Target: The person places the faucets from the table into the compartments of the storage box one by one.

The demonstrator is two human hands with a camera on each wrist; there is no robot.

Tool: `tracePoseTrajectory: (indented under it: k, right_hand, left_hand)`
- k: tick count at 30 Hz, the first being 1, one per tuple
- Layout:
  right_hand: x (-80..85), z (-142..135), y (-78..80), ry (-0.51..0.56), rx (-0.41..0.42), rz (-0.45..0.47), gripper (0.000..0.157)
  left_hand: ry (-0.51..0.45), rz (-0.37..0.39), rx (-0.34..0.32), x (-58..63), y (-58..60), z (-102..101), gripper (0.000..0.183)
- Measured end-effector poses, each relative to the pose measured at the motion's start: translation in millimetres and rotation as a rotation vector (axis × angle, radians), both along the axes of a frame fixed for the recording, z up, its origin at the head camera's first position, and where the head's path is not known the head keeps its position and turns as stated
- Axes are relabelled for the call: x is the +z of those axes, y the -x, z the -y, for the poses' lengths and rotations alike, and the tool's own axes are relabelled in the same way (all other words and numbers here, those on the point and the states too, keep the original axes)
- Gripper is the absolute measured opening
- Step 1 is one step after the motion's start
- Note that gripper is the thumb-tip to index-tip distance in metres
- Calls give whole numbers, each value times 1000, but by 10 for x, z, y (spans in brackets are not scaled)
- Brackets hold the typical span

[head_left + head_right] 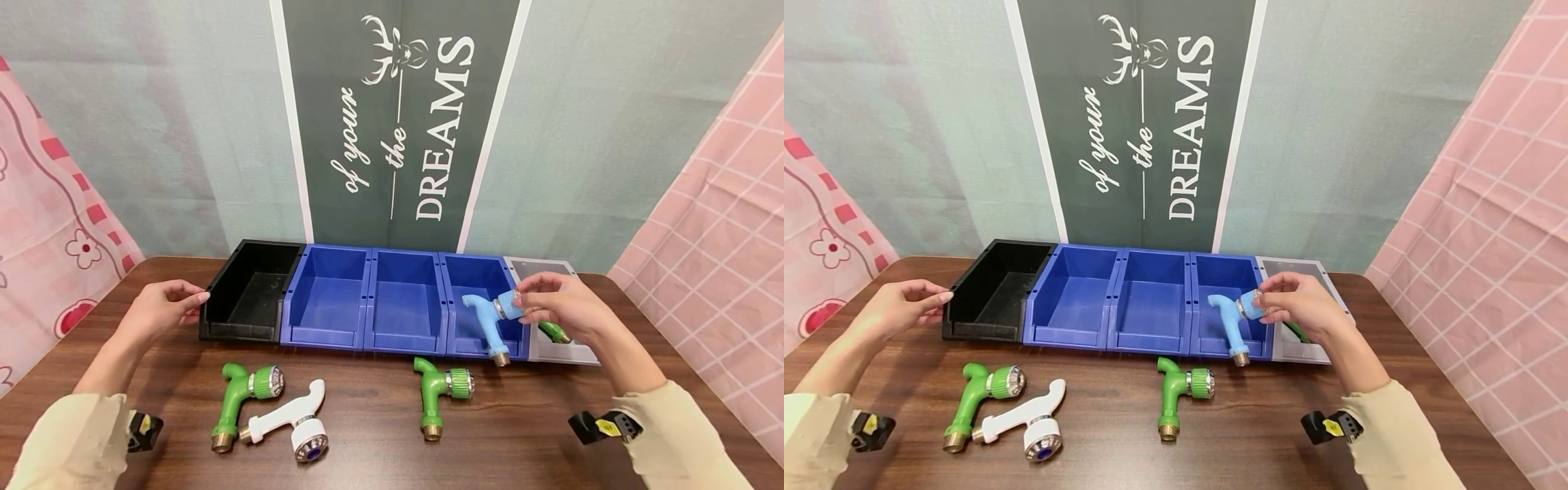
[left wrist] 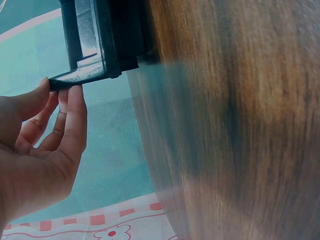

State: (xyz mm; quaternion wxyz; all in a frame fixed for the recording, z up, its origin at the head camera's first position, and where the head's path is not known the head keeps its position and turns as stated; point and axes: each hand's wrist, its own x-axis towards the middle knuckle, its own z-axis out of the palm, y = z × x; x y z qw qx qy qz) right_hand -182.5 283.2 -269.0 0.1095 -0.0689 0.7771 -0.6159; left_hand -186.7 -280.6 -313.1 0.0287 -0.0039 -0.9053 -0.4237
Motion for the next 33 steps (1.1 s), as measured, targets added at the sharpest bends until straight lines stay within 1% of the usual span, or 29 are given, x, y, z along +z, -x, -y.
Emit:
tracePoseTrajectory:
  k: [4,8,12,14,19,25,29,33]
  right_hand:
    - [-7,10,22,-8,-10,1,12]
    - [-6,27,45,-21,-44,16,14]
    - [2,27,77,-44,-48,21,15]
    - [13,28,96,-32,-44,25,14]
    - [42,46,149,48,-42,48,4]
    - [80,79,215,67,-64,65,5]
    - [85,114,262,47,-98,87,14]
    - [67,142,319,7,-107,86,20]
  left_hand:
    - [1,0,-3,-9,3,2,34]
    - [3,0,-3,-16,8,5,34]
    - [7,1,1,-15,9,3,34]
    - [9,2,2,-13,8,1,34]
    - [18,5,4,-4,4,2,34]
    - [10,0,-3,1,8,5,35]
    - [17,-4,-5,-3,10,9,34]
    - [20,-5,-4,-4,8,8,34]
